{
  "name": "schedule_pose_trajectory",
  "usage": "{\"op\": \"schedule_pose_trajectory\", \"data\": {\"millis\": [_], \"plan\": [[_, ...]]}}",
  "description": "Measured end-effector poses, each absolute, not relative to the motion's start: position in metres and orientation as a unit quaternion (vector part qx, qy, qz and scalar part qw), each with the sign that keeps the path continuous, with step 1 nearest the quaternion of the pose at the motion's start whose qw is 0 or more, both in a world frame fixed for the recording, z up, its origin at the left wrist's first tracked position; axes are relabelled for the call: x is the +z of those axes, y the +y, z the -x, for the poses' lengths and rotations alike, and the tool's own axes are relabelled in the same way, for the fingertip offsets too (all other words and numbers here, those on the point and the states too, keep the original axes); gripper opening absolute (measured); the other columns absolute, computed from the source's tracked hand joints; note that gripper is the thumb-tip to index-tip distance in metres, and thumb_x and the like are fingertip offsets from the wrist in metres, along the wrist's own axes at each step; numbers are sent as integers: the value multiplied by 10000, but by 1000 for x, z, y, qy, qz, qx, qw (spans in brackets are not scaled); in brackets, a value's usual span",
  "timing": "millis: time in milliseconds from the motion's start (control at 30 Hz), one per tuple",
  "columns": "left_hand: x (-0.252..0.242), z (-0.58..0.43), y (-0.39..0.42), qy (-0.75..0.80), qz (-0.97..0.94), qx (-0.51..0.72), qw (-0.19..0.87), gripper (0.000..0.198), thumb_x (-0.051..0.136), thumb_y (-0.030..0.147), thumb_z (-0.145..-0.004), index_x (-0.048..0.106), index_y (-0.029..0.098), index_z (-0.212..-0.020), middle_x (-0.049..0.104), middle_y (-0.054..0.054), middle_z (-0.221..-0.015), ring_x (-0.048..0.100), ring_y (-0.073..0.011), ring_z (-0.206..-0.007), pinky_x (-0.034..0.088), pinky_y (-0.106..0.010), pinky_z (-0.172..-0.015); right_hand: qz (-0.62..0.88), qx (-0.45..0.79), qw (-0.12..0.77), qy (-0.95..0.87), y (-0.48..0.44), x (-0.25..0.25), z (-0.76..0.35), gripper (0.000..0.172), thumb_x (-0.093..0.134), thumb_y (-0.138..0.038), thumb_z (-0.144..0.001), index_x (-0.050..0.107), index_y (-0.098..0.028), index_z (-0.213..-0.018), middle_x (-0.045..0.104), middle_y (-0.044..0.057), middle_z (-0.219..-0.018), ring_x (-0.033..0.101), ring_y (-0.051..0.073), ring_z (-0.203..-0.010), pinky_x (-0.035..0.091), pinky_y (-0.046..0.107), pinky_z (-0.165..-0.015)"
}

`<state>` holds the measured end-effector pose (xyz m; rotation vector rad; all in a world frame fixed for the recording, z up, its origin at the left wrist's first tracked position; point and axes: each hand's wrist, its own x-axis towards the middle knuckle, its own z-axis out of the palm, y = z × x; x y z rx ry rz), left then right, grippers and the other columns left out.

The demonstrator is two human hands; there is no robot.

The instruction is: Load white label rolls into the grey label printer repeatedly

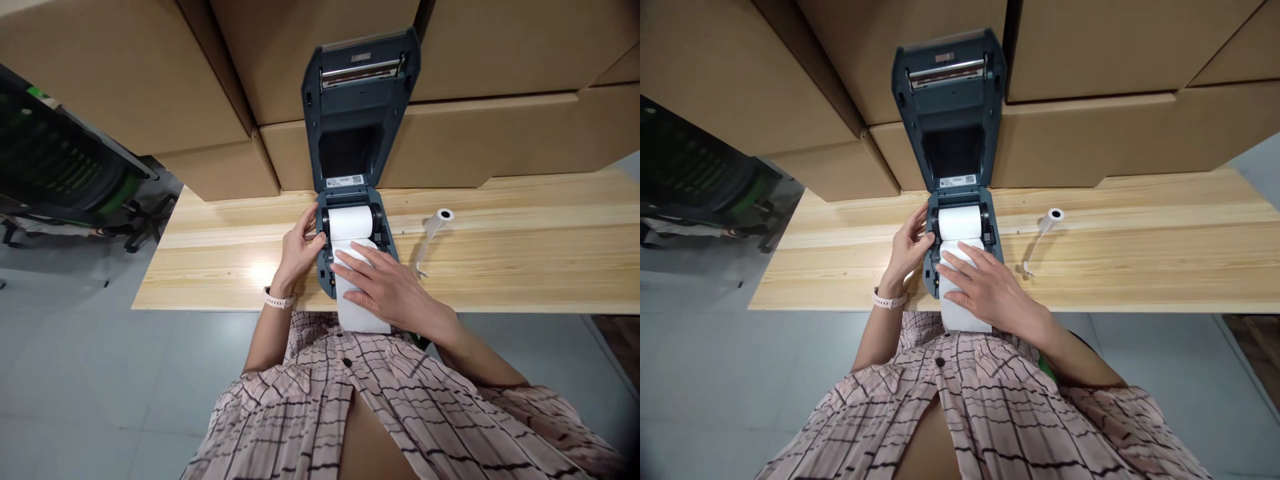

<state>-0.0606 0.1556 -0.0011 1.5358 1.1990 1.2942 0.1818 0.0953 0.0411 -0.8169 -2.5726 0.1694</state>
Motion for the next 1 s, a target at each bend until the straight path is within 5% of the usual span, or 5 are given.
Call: {"op": "schedule_pose_trajectory", "data": {"millis": [233,600,867,933,1000], "plan": [[-3,61,155,511,-603,494,364,627,733,365,-917,639,347,-1536,705,-60,-1555,691,-344,-1405,639,-489,-1067,287,45,306,-907,91,26,-184,322,642,-386,-1095,769,-291,-1375,771,49,-1454,686,284,-1432,631,499,-1130],[-6,61,154,512,-608,487,362,679,745,595,-953,622,291,-1549,663,-121,-1595,623,-386,-1481,594,-504,-1135,308,29,357,-881,85,26,-181,229,672,-350,-1080,820,-244,-1218,818,63,-1360,789,251,-1263,656,382,-923],[69,72,217,421,-648,600,207,789,710,749,-958,503,331,-1595,454,-41,-1770,310,-385,-1708,348,-559,-1382,276,33,396,-875,70,20,-183,244,712,-347,-1047,813,-280,-1260,825,63,-1340,791,255,-1263,667,467,-1057],[102,76,258,428,-636,616,184,627,498,639,-1119,438,276,-1628,439,-43,-1771,300,-371,-1705,338,-507,-1372,272,48,400,-874,66,17,-185,251,711,-325,-1040,810,-305,-1270,822,52,-1348,792,256,-1263,670,494,-1064],[129,76,299,483,-597,608,199,629,56,413,-1178,396,142,-1632,542,-60,-1650,374,-340,-1649,373,-469,-1300,273,62,401,-872,63,15,-187,256,703,-305,-1034,810,-319,-1266,822,45,-1348,794,257,-1261,668,519,-1073]]}}
